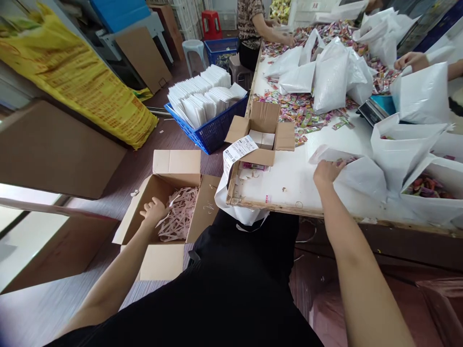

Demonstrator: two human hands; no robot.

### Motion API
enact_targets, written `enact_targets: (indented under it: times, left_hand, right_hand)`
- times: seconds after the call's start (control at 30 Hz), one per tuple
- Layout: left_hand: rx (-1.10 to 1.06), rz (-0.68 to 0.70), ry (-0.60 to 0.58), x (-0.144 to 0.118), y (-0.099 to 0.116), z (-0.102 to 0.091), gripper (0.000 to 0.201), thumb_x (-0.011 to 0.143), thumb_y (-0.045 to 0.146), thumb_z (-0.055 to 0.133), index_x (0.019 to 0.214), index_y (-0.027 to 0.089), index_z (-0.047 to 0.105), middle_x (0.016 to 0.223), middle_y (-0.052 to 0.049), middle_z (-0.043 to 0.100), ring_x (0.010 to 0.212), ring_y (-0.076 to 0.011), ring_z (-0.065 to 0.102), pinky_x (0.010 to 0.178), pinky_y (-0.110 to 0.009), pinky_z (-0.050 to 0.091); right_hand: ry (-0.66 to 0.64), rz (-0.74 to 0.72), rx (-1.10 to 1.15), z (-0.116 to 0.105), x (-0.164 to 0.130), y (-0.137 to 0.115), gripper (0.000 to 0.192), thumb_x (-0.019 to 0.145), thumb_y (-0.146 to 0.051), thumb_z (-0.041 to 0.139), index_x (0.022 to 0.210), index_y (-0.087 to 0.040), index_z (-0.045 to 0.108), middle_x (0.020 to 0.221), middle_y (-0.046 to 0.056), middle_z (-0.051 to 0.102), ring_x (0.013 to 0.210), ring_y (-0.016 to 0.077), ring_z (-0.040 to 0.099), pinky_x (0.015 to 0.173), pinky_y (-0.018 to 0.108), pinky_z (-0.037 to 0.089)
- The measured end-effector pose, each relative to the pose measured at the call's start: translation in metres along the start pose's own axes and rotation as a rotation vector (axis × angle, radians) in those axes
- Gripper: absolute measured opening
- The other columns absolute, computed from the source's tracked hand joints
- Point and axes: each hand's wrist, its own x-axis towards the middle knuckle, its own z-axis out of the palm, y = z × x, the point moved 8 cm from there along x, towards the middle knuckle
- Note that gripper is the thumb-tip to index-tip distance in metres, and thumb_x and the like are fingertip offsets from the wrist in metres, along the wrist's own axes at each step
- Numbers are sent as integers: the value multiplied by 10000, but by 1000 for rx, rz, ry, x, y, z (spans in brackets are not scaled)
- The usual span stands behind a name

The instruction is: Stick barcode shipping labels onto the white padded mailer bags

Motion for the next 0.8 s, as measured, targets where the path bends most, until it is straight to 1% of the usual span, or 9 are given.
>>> enact_targets:
  times: [0.1,0.17,0.27,0.33,0.43,0.57,0.63,0.7,0.8]
  left_hand:
    - [-80,168,-91,-18,44,8,534,880,393,552,1277,36,532,1310,-291,601,1221,-398,568,953,-451,435]
    - [-222,366,-257,-44,96,12,391,914,415,493,1122,114,633,1155,-192,705,1053,-320,661,879,-366,467]
    - [-339,645,-548,-97,177,9,360,896,515,520,914,187,666,870,-81,745,807,-253,687,742,-308,477]
    - [-325,737,-536,-123,220,-4,367,882,546,547,819,198,643,722,-55,703,732,-245,672,713,-309,467]
    - [-335,870,-434,-160,278,-20,409,906,557,518,743,196,622,737,-77,693,766,-246,667,717,-311,459]
    - [-418,1048,-464,-209,349,-11,412,890,580,537,845,186,646,861,-89,723,810,-245,670,715,-311,468]
    - [-461,1104,-429,-223,373,-6,321,895,488,556,818,185,628,844,-77,720,809,-233,671,727,-308,473]
    - [-508,1115,-406,-228,384,-3,250,899,339,535,707,185,578,748,-56,693,765,-210,669,722,-296,475]
    - [-652,1020,-609,-230,374,8,261,878,226,482,622,186,509,564,-4,604,594,-160,644,614,-255,472]
  right_hand:
    - [-52,-78,-63,10,-34,11,329,817,-119,406,932,-81,711,925,219,680,995,320,575,986,560,287]
    - [-55,-151,-37,10,-78,8,299,829,-161,426,920,-118,707,941,184,688,968,296,574,952,494,329]
    - [-58,-232,29,3,-153,-1,244,867,-208,440,902,-168,678,921,124,689,955,275,573,910,427,354]
    - [-33,-245,87,-6,-196,-7,229,895,-216,430,894,-187,657,895,107,679,927,272,576,891,415,359]
    - [-13,-220,175,-21,-236,-13,217,929,-234,421,930,-203,635,913,100,676,912,273,584,874,409,367]
    - [-38,-217,239,-31,-258,-21,241,945,-370,484,1037,-197,623,978,114,682,932,292,585,871,420,381]
    - [-53,-229,219,-32,-261,-26,269,949,-399,484,1049,-196,628,965,121,683,924,302,581,866,434,384]
    - [-49,-215,194,-34,-259,-32,261,957,-382,462,1026,-204,640,939,126,681,908,308,578,870,455,383]
    - [8,-149,297,-37,-250,-47,270,958,-379,455,1050,-207,641,1025,151,674,988,332,581,924,503,388]
